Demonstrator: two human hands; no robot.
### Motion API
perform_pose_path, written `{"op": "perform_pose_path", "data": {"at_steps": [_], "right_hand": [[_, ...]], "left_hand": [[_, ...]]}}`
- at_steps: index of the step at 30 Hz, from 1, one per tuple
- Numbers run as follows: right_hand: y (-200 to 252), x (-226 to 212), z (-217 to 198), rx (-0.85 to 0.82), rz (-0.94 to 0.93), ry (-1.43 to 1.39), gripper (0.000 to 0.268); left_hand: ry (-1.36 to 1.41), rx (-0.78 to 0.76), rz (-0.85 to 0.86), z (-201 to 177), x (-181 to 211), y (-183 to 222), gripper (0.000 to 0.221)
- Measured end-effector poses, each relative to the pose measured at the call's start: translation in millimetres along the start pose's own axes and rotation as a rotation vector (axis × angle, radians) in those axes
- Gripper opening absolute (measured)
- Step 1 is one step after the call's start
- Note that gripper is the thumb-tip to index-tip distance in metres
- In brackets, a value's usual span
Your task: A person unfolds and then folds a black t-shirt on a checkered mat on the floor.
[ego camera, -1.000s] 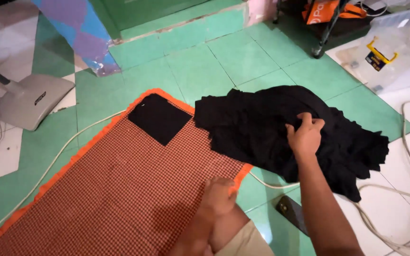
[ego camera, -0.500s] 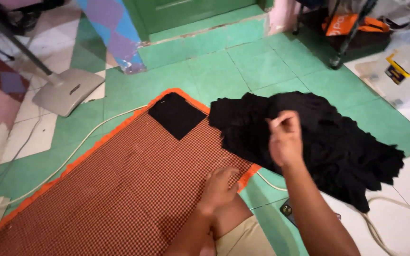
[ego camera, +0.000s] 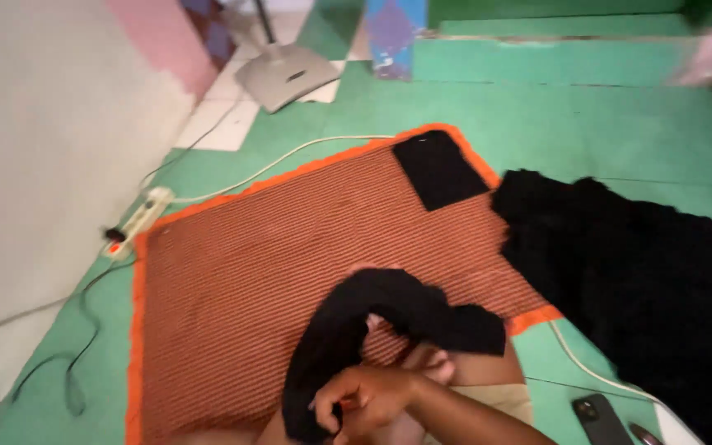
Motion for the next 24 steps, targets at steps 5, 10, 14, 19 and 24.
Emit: {"op": "perform_pose_path", "data": {"at_steps": [5,10,14,19,24], "right_hand": [[-31.0,-15.0,-35.5,0.305,-0.277,0.102,0.019],[-41.0,20.6,-114.0,0.793,0.046,0.438,0.048],[-75.8,12.8,-122.0,0.791,0.127,0.693,0.076],[-50.2,123.6,-166.4,0.623,0.264,0.528,0.019],[-27.5,118.9,-209.1,0.903,0.295,0.791,0.017]], "left_hand": [[-0.008,0.15,-0.141,-85.0,2.3,9.6,0.087],[0.012,0.302,-0.274,-156.8,17.4,28.1,0.08],[0.045,0.399,-0.363,-203.2,29.9,30.9,0.074],[0.126,0.493,-0.49,-229.9,29.1,27.9,0.067],[0.215,0.54,-0.678,-233.4,7.7,36.4,0.061]]}}
Point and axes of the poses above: each hand's wrist, its own y-axis away from the middle knuckle, its own z-axis out of the palm, x = y × z, the point moved 5 cm from there along -y, towards the middle knuckle, and after that the axes turned 11 degrees about x, right-handed, at the moved point
